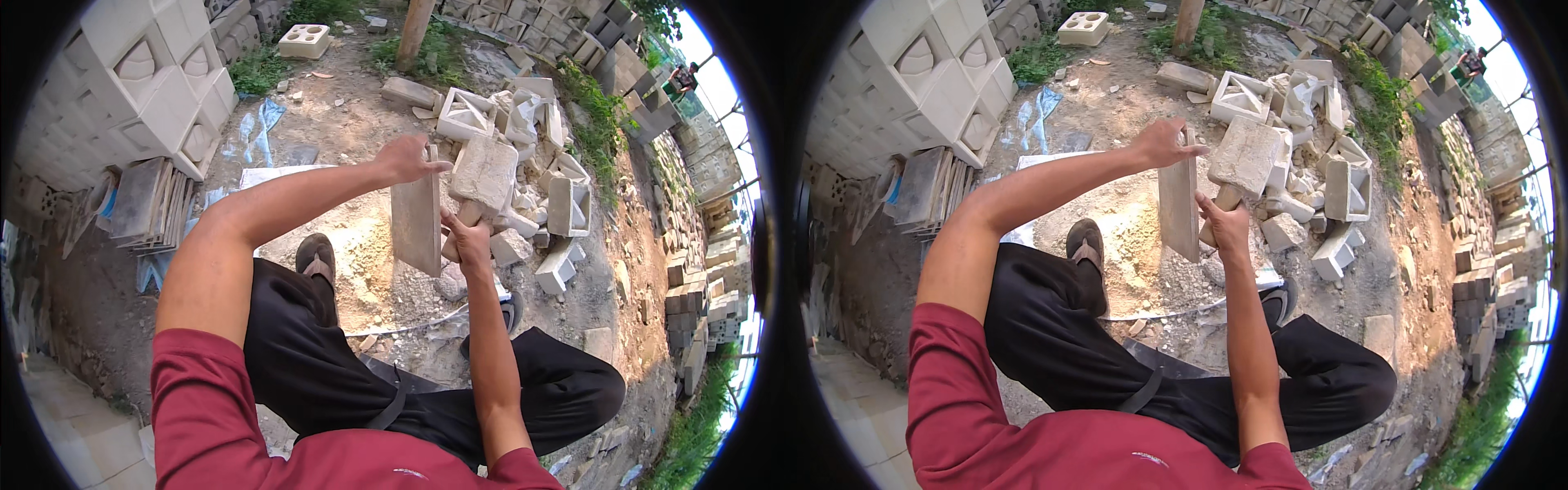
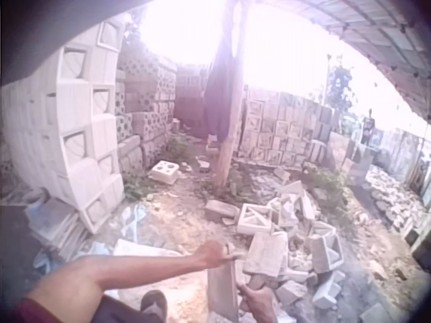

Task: The person breaks concrete vent blocks into smaller pieces using a hammer while sitting on the ground in an outdoor construction area.

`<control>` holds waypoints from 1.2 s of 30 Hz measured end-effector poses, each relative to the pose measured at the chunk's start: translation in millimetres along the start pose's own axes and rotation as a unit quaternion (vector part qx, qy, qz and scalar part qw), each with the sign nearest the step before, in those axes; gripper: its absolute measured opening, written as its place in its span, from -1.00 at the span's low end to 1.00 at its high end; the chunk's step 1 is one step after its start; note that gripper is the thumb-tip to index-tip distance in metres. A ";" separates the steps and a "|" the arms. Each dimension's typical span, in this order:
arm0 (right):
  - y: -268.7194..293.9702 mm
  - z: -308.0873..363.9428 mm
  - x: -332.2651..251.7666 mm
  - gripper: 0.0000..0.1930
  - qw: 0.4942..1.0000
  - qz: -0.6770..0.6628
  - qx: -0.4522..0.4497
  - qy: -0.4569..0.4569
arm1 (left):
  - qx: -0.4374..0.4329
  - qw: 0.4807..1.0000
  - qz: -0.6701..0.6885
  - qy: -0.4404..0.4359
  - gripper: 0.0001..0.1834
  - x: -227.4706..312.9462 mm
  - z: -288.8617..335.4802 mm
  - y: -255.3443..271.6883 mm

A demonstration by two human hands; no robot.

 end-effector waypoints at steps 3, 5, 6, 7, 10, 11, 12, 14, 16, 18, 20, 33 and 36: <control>-3.3 5.9 -22.2 -0.35 0.993 0.096 -0.001 0.072 | -0.007 1.000 0.009 -0.014 -0.09 13.2 7.4 -2.4; -8.3 9.6 -30.6 -0.38 0.992 0.095 -0.016 0.081 | -0.022 0.999 0.016 -0.018 -0.10 15.7 10.3 -4.4; -12.0 10.8 -31.3 -0.40 0.994 0.081 -0.030 0.065 | -0.030 0.999 0.019 -0.019 -0.10 14.2 10.7 -6.1; -15.1 11.4 -29.7 -0.41 0.996 0.067 -0.044 0.049 | -0.038 0.999 0.021 -0.020 -0.10 12.7 11.2 -8.2; -15.2 9.5 -31.8 -0.45 0.997 0.052 -0.046 0.046 | 0.035 0.995 0.034 -0.082 -0.11 4.6 14.3 -4.5; -10.8 11.8 -39.6 -0.44 0.995 0.073 -0.023 0.058 | 0.027 0.996 0.035 -0.075 -0.12 0.1 15.1 -6.6; 3.3 6.2 -40.1 -0.44 0.993 0.089 -0.007 0.072 | 0.018 0.996 0.039 -0.074 -0.13 2.6 13.4 -8.9; 41.1 -12.1 -30.3 -0.44 0.988 0.120 0.024 0.097 | -0.003 0.997 0.057 -0.057 -0.16 3.0 11.0 -12.2; 75.5 -23.9 -22.9 -0.44 0.978 0.172 0.059 0.107 | -0.029 0.996 0.085 -0.024 -0.19 -3.2 10.9 -10.4; 90.9 -27.8 -23.1 -0.46 0.971 0.197 0.073 0.114 | -0.036 0.997 0.072 -0.023 -0.21 -13.8 13.4 -8.7; 106.8 -27.4 -14.5 -0.51 0.976 0.172 0.081 0.110 | -0.047 0.997 0.060 -0.021 -0.22 -19.5 15.4 -9.9; 169.8 -51.7 67.0 -0.70 0.986 0.082 0.146 -0.018 | -0.144 0.950 0.224 0.162 -0.20 -49.9 34.4 -49.9; 177.4 -42.6 78.0 -0.69 0.981 0.099 0.162 -0.039 | -0.206 0.906 0.321 0.185 -0.40 -44.2 40.8 -55.4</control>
Point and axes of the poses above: each hand's wrist, its own z-axis away from the middle knuckle, its own y-axis out of the back of the hand, x = y × z, the point moved 9 cm from there along -z, towards the middle knuckle, and after that the axes turned 3 degrees about -z, right-handed, at the moved point
